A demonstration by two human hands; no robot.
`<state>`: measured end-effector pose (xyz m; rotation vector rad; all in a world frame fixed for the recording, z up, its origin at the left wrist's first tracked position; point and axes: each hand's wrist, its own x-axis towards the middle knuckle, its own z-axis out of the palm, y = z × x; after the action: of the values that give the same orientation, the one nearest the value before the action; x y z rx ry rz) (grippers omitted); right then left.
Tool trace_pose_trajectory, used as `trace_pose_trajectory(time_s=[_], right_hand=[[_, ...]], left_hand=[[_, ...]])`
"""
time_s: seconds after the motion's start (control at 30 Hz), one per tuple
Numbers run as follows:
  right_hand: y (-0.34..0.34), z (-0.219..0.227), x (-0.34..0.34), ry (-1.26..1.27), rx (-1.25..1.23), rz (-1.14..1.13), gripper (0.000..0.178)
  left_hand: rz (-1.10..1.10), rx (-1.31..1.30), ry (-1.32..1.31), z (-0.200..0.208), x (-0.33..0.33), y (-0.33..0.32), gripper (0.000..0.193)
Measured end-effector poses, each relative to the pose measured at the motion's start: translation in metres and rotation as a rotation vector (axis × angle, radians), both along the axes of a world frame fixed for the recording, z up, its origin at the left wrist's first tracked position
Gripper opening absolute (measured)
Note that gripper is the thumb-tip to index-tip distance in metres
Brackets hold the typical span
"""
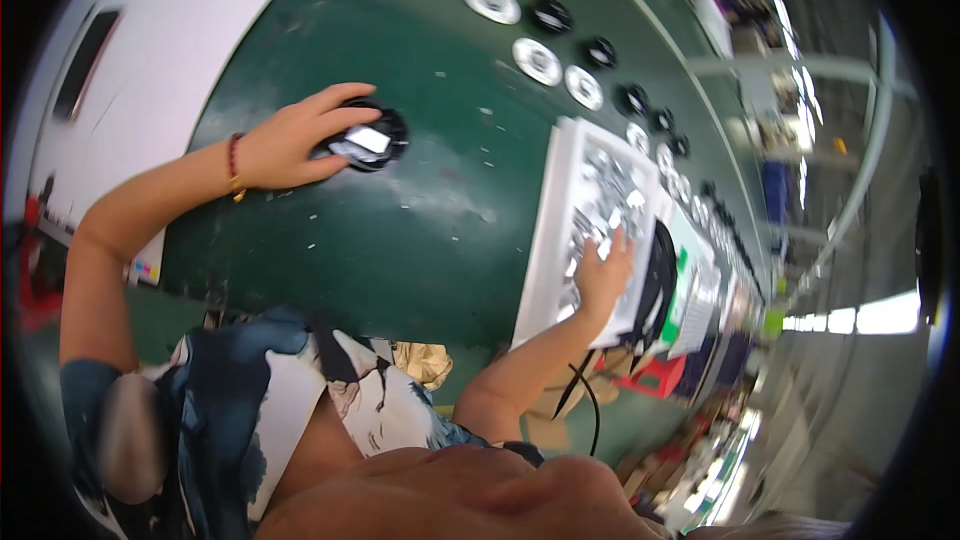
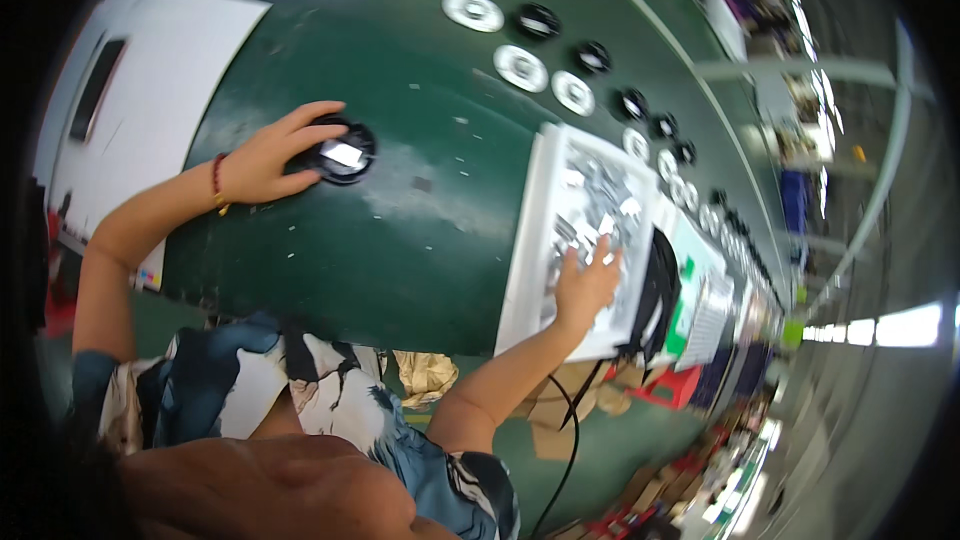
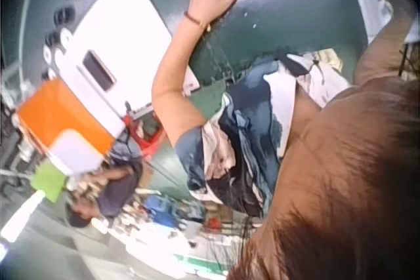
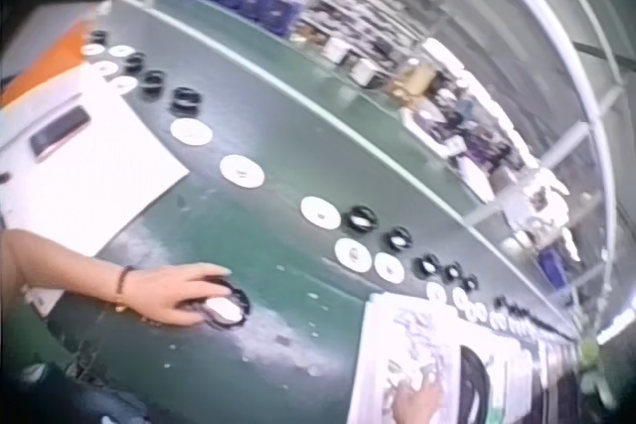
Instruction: Manually assemble components into a circular plastic casing at a production line station.
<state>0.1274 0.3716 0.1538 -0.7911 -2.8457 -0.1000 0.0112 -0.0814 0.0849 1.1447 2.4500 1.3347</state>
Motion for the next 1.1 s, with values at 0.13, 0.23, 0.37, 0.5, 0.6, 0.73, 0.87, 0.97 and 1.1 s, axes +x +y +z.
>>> trace_pose_trajectory(time_s=[0.13, 0.23, 0.37, 0.5, 0.6, 0.73, 0.87, 0.97, 1.1], right_hand=[[0.021, -0.023, 0.016, -0.082, -0.148, 0.017, 0.056], [0.014, -0.01, 0.021, -0.077, -0.253, -0.03, 0.058], [0.022, 0.002, 0.018, -0.084, -0.409, -0.003, 0.067], [0.023, 0.007, 0.026, -0.133, -0.457, 0.042, 0.083], [0.021, 0.012, 0.03, -0.148, -0.403, -0.028, 0.086], [0.014, 0.027, 0.018, -0.24, -0.339, -0.026, 0.082], [0.022, 0.021, 0.012, -0.201, -0.361, -0.003, 0.076], [0.021, 0.012, 0.027, -0.13, -0.421, 0.027, 0.068], [0.013, 0.002, 0.033, -0.046, -0.385, 0.175, 0.058]], left_hand=[[-0.016, 0.013, 0.031, -0.002, -0.01, 0.011, 0.063], [-0.036, 0.042, -0.039, -0.001, -0.013, 0.015, 0.066], [-0.016, 0.028, -0.054, 0.005, -0.018, 0.012, 0.073], [0.005, 0.083, 0.038, -0.001, -0.032, 0.011, 0.071], [0.075, 0.081, 0.079, 0.002, -0.053, 0.017, 0.072], [0.212, 0.109, 0.255, 0.0, -0.119, 0.019, 0.069], [0.35, 0.172, 0.265, -0.003, -0.192, 0.032, 0.071], [0.489, 0.166, 0.468, -0.002, -0.237, 0.058, 0.069], [0.626, 0.11, 0.365, -0.018, -0.277, 0.062, 0.066]])
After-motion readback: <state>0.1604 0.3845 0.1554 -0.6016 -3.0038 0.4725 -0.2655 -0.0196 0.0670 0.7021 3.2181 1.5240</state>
